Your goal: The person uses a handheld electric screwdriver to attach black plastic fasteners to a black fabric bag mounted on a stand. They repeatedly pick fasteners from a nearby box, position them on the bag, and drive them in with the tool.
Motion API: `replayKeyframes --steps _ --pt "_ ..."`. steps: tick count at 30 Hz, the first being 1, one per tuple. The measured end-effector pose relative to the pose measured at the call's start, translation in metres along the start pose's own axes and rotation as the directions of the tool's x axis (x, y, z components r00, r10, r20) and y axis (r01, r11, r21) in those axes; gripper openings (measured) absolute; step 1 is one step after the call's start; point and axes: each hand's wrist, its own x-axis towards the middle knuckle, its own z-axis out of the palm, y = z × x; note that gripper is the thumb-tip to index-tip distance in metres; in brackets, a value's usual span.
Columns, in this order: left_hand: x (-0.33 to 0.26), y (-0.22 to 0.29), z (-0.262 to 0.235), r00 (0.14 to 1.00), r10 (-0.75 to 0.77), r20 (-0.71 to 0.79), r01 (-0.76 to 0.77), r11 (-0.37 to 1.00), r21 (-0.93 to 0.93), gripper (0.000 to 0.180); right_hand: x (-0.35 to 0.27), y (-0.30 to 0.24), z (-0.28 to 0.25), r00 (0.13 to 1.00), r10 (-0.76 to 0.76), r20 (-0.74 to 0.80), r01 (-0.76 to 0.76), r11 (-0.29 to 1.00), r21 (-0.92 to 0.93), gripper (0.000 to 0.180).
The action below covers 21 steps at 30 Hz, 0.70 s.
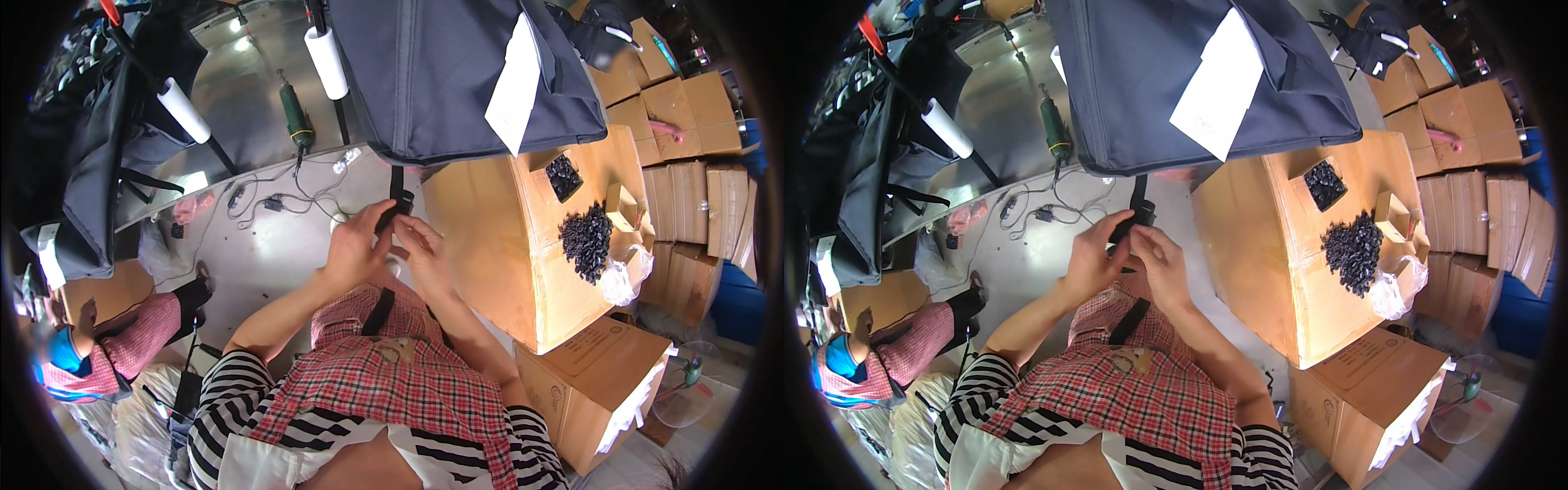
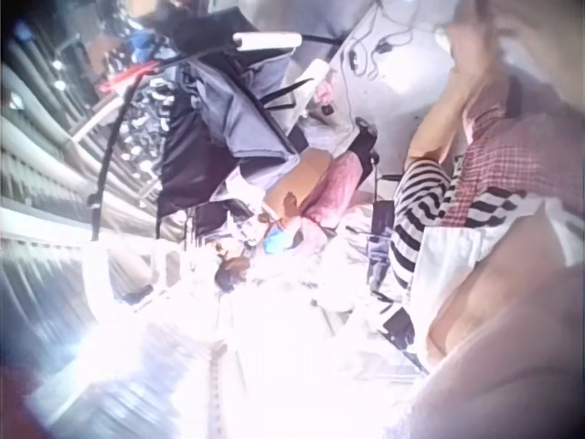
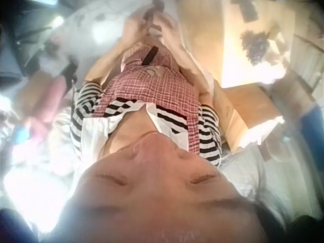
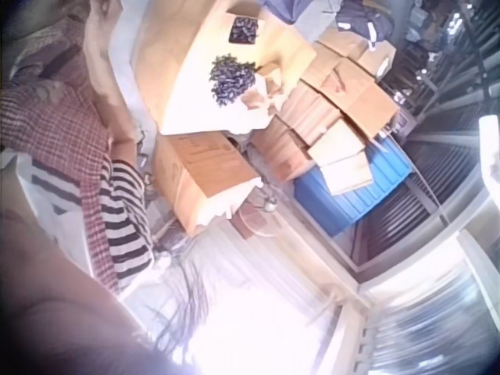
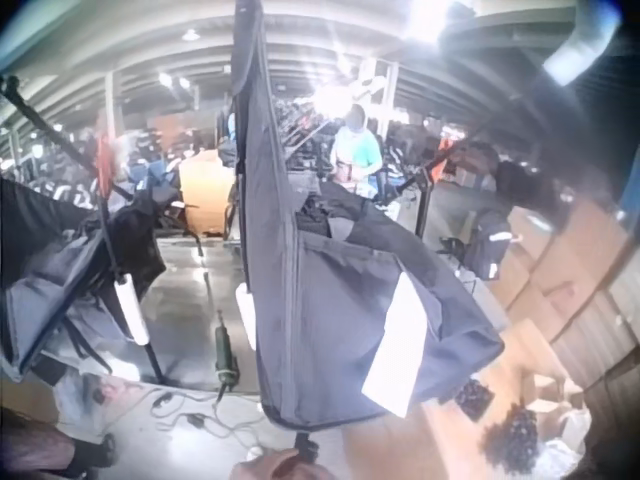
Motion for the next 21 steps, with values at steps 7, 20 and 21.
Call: replayKeyframes --steps 7,20,21 --pt "0.017 0.007 -0.028 0.964 -0.193 0.183 0.231 0.948 -0.219 0.025 0.017 -0.043 -0.009 0.775 -0.513 0.369 0.608 0.445 -0.658 0.068" --pt "0.058 0.03 -0.127 0.949 0.184 0.256 -0.277 0.874 0.4 0.009 0.055 -0.072 -0.022 0.668 -0.504 0.548 0.712 0.218 -0.667 0.012" --pt "0.058 0.032 -0.138 0.948 0.166 0.272 -0.269 0.874 0.404 0.009 0.058 -0.072 -0.03 0.678 -0.501 0.538 0.699 0.214 -0.682 0.012"
